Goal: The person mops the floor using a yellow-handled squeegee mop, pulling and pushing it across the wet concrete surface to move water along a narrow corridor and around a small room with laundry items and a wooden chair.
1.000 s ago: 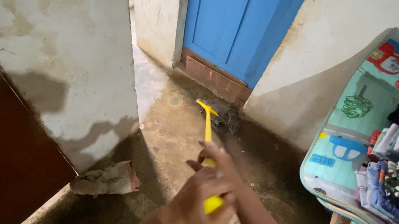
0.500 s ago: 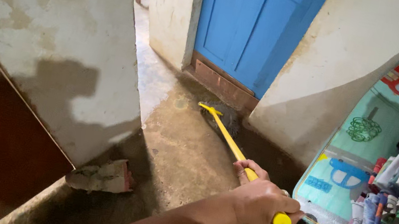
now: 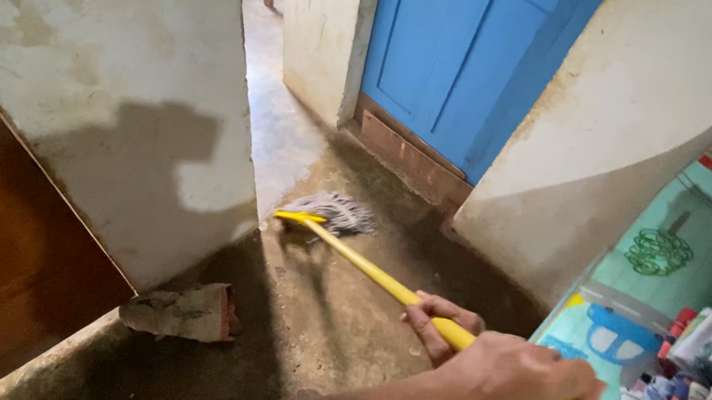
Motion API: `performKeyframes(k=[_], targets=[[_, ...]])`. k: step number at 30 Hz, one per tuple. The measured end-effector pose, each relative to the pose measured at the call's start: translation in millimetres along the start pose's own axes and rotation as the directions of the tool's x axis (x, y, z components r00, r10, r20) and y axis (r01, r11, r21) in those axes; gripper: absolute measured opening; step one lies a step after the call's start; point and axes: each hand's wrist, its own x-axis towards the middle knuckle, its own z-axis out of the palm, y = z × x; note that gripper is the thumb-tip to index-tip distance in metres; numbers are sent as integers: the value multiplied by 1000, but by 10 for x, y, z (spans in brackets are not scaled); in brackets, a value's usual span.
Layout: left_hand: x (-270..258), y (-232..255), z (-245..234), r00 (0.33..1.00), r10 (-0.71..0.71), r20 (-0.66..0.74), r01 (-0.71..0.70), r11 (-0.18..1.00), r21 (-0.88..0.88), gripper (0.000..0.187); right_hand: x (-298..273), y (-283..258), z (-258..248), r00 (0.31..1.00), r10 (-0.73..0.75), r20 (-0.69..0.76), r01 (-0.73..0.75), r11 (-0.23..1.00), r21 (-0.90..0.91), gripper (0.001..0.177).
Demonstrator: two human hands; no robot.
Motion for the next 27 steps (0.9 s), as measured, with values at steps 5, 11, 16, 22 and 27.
performKeyframes(k=[5,11,16,22,27], targets=[[-11,-804,-64,991,130,-39,-119,972,205,43,261,-172,-75,895,114,431,-340,800,494,54],[-192,-1217,-307,988,-112,-105,140,942,305,24,245,-248,-77,854,-296,427,69,880,470,75],[254,-693,-136,971,-30,-239,70,984,162,38,588,-528,14,915,-243,322,132,934,331,28],[696,-891,-479,887,145,-438,-58,977,205,15,1343,-572,311,872,-196,449,78,960,268,25],[1005,-1612,-875,876,166,-452,-39,960,277,23,2072,-303,754,835,-102,541,-68,956,285,17]])
